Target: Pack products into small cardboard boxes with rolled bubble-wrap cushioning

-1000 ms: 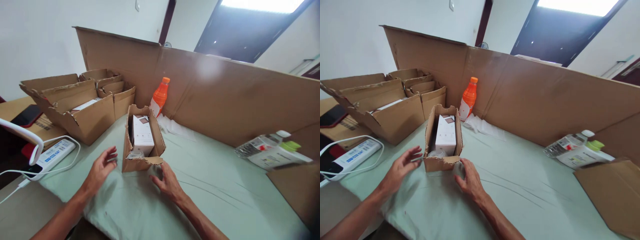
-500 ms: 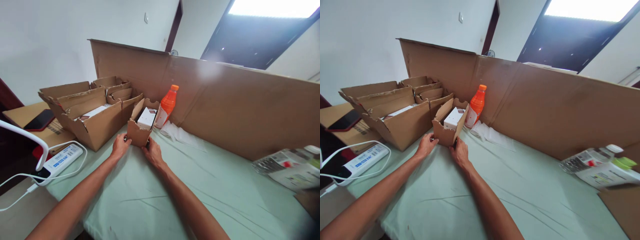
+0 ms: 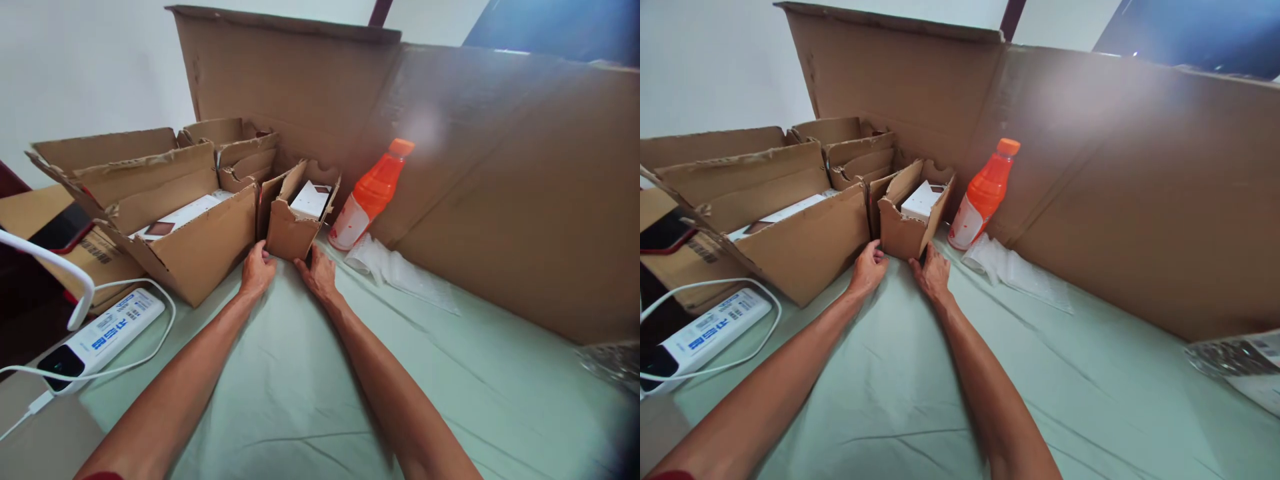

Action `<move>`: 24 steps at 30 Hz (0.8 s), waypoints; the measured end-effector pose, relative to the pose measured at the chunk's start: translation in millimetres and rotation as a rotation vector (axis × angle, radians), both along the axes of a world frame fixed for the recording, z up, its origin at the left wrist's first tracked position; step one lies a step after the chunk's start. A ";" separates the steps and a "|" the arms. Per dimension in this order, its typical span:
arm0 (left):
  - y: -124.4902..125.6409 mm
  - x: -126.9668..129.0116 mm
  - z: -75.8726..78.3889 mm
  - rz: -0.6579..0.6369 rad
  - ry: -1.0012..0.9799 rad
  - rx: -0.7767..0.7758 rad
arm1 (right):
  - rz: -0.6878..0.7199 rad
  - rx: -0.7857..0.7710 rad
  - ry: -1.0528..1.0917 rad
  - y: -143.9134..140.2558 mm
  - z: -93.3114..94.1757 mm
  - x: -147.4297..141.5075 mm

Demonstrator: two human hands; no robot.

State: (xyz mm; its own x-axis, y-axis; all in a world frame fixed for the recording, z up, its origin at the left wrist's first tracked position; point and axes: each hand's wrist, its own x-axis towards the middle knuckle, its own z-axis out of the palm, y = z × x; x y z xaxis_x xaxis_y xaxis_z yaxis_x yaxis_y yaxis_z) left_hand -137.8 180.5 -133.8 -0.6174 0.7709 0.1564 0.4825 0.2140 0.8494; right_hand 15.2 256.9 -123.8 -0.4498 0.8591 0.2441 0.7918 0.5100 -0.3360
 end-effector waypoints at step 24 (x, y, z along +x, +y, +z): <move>-24.1 24.0 -0.3 -0.198 0.333 -0.001 | -0.128 -0.016 -0.090 -8.5 10.4 -13.0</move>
